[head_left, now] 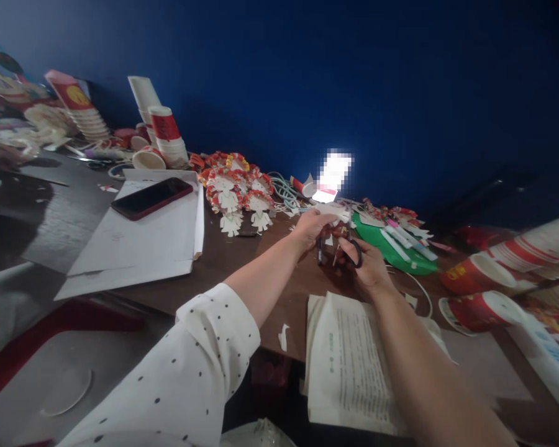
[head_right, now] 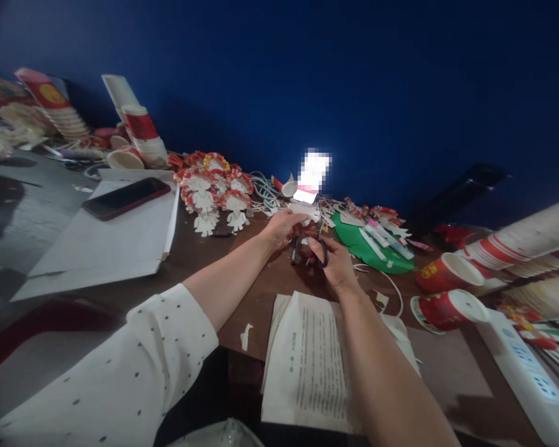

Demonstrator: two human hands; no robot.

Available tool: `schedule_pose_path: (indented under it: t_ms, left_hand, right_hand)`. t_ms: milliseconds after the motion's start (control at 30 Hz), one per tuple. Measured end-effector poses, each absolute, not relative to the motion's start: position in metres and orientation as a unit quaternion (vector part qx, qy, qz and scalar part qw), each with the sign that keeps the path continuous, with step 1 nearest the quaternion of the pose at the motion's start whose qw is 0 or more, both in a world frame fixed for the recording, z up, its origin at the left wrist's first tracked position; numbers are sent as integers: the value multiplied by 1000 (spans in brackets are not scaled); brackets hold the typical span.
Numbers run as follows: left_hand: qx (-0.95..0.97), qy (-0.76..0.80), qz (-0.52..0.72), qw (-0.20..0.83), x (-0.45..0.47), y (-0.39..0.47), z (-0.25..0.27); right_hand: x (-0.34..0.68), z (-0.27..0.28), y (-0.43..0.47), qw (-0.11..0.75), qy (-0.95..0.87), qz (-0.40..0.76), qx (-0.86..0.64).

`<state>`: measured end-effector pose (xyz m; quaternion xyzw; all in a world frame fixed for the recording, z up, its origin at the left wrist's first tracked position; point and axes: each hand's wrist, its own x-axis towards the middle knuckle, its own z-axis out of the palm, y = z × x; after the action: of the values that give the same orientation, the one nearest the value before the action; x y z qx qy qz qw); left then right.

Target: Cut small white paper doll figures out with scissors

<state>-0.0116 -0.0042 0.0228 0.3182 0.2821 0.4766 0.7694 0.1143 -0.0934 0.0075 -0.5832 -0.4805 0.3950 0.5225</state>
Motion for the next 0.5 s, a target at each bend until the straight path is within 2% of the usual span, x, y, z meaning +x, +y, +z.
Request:
schedule_pose_path:
  t_ms: [500]
  left_hand:
    - [333,271,477,767,-11,-2,20]
  right_hand:
    - [117,4,-92,521,-489,390,-581]
